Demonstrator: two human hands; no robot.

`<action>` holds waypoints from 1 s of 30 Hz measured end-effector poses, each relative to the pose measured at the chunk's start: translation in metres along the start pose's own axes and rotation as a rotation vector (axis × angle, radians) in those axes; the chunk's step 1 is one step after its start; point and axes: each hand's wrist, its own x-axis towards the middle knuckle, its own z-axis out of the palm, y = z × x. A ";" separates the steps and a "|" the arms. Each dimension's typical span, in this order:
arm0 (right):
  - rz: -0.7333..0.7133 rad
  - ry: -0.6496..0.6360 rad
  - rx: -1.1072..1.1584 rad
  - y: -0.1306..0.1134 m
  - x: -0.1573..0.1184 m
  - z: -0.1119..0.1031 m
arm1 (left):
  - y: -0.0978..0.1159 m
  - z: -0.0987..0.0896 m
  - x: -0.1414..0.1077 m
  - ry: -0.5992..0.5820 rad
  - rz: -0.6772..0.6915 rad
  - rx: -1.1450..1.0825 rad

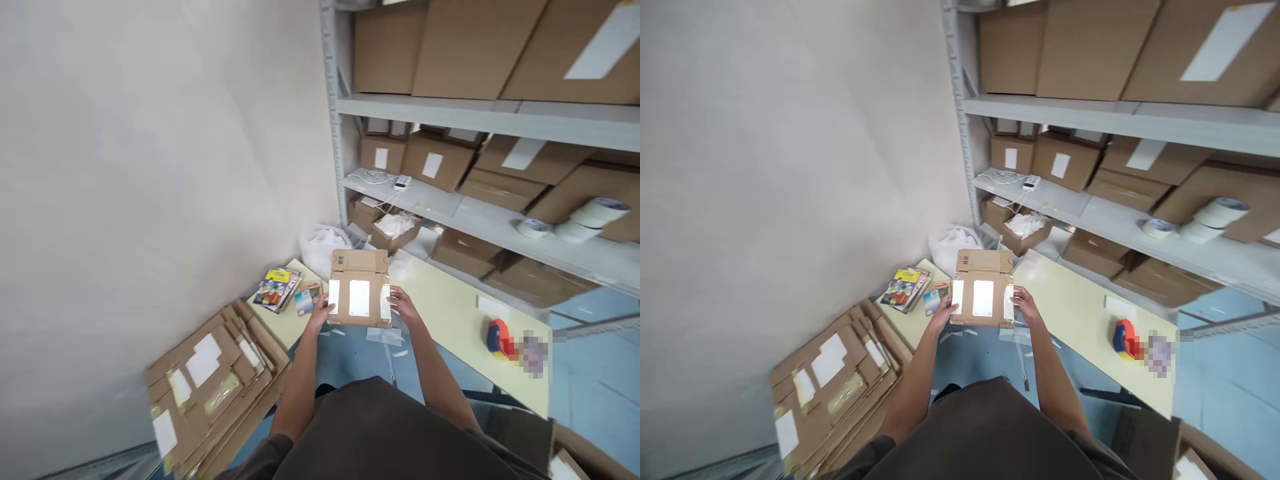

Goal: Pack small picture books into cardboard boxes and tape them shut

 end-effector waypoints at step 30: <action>0.087 0.859 0.170 0.015 0.040 -0.211 | -0.026 0.294 0.282 -0.665 -0.217 0.348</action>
